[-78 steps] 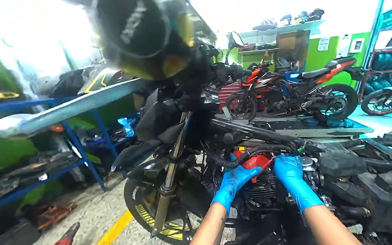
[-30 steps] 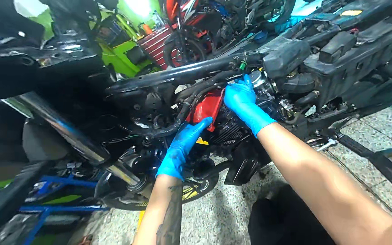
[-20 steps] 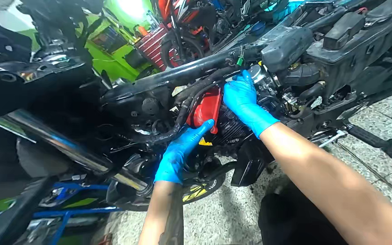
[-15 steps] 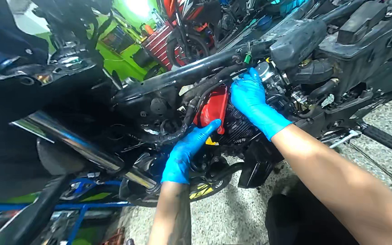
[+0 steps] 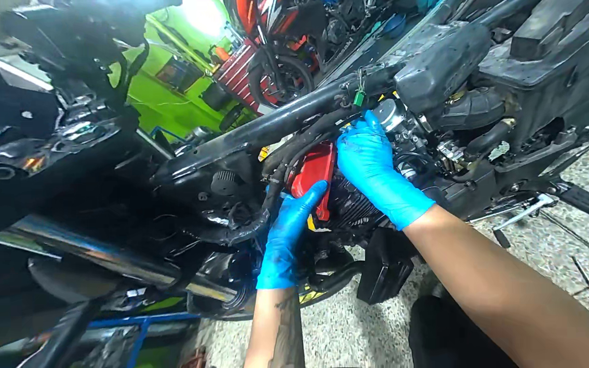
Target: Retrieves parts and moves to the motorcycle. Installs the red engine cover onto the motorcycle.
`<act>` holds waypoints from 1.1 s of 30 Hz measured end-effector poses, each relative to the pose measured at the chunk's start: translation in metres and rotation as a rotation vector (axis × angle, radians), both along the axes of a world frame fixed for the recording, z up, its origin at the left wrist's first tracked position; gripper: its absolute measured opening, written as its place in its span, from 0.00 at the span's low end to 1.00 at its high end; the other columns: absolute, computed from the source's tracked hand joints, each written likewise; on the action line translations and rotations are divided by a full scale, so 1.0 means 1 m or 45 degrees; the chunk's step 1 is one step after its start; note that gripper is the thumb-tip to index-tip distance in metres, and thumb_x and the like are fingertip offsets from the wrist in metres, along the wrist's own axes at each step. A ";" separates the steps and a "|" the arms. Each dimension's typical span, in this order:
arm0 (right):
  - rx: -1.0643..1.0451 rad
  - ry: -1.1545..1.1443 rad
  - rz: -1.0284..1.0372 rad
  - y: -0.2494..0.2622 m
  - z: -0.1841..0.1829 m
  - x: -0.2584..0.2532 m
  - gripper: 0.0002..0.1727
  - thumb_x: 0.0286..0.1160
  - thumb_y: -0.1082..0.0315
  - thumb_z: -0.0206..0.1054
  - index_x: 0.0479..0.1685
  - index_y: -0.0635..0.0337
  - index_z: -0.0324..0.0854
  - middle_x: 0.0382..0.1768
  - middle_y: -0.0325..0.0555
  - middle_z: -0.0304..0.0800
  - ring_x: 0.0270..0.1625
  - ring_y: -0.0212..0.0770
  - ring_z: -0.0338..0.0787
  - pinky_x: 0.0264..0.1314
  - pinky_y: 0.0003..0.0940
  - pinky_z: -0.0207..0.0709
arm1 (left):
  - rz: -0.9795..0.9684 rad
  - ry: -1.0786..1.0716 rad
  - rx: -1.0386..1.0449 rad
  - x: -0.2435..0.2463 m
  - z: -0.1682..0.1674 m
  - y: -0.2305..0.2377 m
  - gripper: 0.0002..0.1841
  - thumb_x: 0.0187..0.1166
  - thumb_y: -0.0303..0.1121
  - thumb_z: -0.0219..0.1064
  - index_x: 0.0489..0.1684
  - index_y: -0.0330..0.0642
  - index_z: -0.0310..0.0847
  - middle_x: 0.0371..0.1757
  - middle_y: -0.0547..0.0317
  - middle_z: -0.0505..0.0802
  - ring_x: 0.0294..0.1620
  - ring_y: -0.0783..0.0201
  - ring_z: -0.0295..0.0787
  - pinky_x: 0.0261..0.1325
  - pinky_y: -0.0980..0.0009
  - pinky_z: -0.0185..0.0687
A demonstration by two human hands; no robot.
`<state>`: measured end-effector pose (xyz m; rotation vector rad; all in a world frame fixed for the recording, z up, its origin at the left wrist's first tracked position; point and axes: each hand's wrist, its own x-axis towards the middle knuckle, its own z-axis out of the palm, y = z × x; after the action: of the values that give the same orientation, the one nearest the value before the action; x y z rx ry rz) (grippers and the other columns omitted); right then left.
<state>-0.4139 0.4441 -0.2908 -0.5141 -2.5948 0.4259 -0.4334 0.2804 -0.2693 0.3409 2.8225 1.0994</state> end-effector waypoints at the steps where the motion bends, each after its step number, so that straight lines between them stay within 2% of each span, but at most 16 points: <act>1: -0.004 0.013 -0.002 0.000 0.000 0.000 0.16 0.83 0.73 0.55 0.52 0.64 0.90 0.57 0.52 0.93 0.74 0.50 0.82 0.93 0.48 0.43 | 0.015 0.020 0.044 0.001 -0.003 0.002 0.36 0.75 0.56 0.73 0.77 0.44 0.70 0.59 0.50 0.90 0.59 0.57 0.87 0.63 0.51 0.82; 5: -0.016 0.073 -0.011 -0.002 -0.002 0.001 0.16 0.82 0.73 0.55 0.51 0.65 0.90 0.56 0.51 0.93 0.72 0.49 0.83 0.94 0.47 0.43 | 0.102 0.123 0.079 0.002 -0.012 0.005 0.37 0.73 0.54 0.75 0.77 0.40 0.71 0.60 0.45 0.90 0.61 0.52 0.87 0.66 0.45 0.79; 8: -0.059 0.101 -0.001 -0.003 -0.004 0.002 0.16 0.83 0.73 0.54 0.51 0.67 0.90 0.57 0.54 0.93 0.74 0.51 0.83 0.95 0.48 0.43 | 0.070 0.164 0.174 -0.004 -0.018 0.001 0.38 0.70 0.50 0.77 0.78 0.40 0.70 0.60 0.47 0.90 0.61 0.57 0.87 0.66 0.52 0.80; 10: -0.026 0.136 -0.013 -0.001 -0.007 -0.003 0.16 0.82 0.73 0.54 0.48 0.68 0.90 0.53 0.54 0.94 0.71 0.51 0.85 0.94 0.47 0.45 | 0.007 0.167 0.230 -0.016 -0.020 -0.004 0.43 0.64 0.50 0.79 0.80 0.42 0.67 0.63 0.49 0.88 0.63 0.59 0.85 0.66 0.56 0.81; 12: 0.015 0.144 -0.018 0.000 -0.008 -0.008 0.15 0.81 0.73 0.55 0.45 0.67 0.91 0.49 0.53 0.95 0.67 0.51 0.87 0.92 0.48 0.47 | -0.009 0.168 0.240 -0.018 -0.020 -0.004 0.41 0.64 0.49 0.79 0.79 0.43 0.69 0.62 0.51 0.89 0.61 0.61 0.86 0.64 0.56 0.82; 14: 0.019 0.139 -0.026 -0.002 -0.007 -0.007 0.15 0.80 0.74 0.56 0.42 0.67 0.91 0.46 0.52 0.95 0.64 0.50 0.87 0.91 0.49 0.48 | 0.080 0.156 0.235 -0.008 -0.019 0.004 0.39 0.68 0.49 0.79 0.77 0.39 0.70 0.60 0.46 0.89 0.59 0.56 0.86 0.63 0.51 0.80; 16: -0.011 0.162 -0.055 -0.005 -0.006 -0.004 0.14 0.80 0.74 0.57 0.43 0.67 0.91 0.48 0.52 0.95 0.65 0.50 0.88 0.91 0.48 0.48 | 0.181 0.179 0.244 -0.001 -0.019 0.011 0.38 0.68 0.48 0.81 0.74 0.35 0.73 0.57 0.43 0.90 0.58 0.52 0.87 0.63 0.48 0.80; 20: 0.041 0.356 -0.130 -0.002 -0.017 -0.008 0.13 0.77 0.73 0.60 0.36 0.65 0.92 0.44 0.51 0.96 0.61 0.49 0.91 0.89 0.46 0.55 | -0.016 0.174 0.247 -0.011 -0.018 0.001 0.36 0.68 0.48 0.77 0.76 0.40 0.72 0.57 0.52 0.90 0.57 0.64 0.87 0.61 0.61 0.83; 22: 0.043 0.306 -0.105 0.000 -0.017 -0.010 0.13 0.78 0.73 0.59 0.39 0.66 0.92 0.47 0.51 0.96 0.63 0.49 0.90 0.90 0.47 0.54 | -0.031 0.126 0.216 -0.015 -0.016 0.000 0.35 0.68 0.49 0.78 0.75 0.43 0.75 0.58 0.52 0.91 0.58 0.61 0.88 0.63 0.56 0.83; 24: 0.021 0.265 -0.091 -0.004 -0.016 -0.012 0.14 0.79 0.73 0.57 0.41 0.68 0.91 0.48 0.53 0.95 0.64 0.50 0.89 0.91 0.48 0.52 | 0.098 0.161 0.170 -0.010 -0.016 0.008 0.32 0.67 0.52 0.80 0.64 0.38 0.81 0.48 0.48 0.92 0.49 0.54 0.89 0.55 0.48 0.83; 26: 0.030 0.299 -0.119 -0.006 -0.016 -0.012 0.15 0.79 0.73 0.56 0.39 0.68 0.91 0.47 0.53 0.95 0.62 0.51 0.90 0.90 0.49 0.54 | 0.127 0.169 0.170 -0.006 -0.017 0.011 0.33 0.66 0.55 0.80 0.61 0.38 0.83 0.45 0.47 0.93 0.46 0.53 0.91 0.53 0.47 0.84; 28: 0.027 0.324 -0.146 -0.003 -0.016 -0.010 0.15 0.80 0.72 0.57 0.40 0.67 0.91 0.48 0.53 0.95 0.62 0.50 0.90 0.90 0.49 0.56 | 0.017 0.119 0.222 -0.014 -0.016 0.008 0.32 0.67 0.53 0.79 0.63 0.39 0.83 0.47 0.50 0.94 0.48 0.57 0.91 0.55 0.51 0.86; 31: 0.058 0.349 -0.138 -0.004 -0.019 -0.011 0.15 0.80 0.71 0.58 0.39 0.67 0.92 0.48 0.54 0.95 0.61 0.52 0.91 0.88 0.50 0.58 | -0.256 -0.079 0.328 -0.029 -0.007 -0.002 0.17 0.77 0.40 0.70 0.57 0.40 0.83 0.41 0.62 0.91 0.42 0.73 0.87 0.50 0.72 0.83; 33: 0.073 0.358 -0.139 -0.004 -0.021 -0.013 0.15 0.81 0.71 0.57 0.39 0.68 0.91 0.48 0.55 0.95 0.62 0.53 0.91 0.88 0.51 0.58 | -0.340 -0.135 0.341 -0.038 -0.005 -0.006 0.15 0.76 0.38 0.68 0.55 0.40 0.84 0.38 0.65 0.91 0.39 0.76 0.86 0.47 0.76 0.82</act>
<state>-0.4266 0.4403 -0.3121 -0.5325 -2.2905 0.3580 -0.4711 0.2743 -0.2744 0.6393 2.4500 1.3855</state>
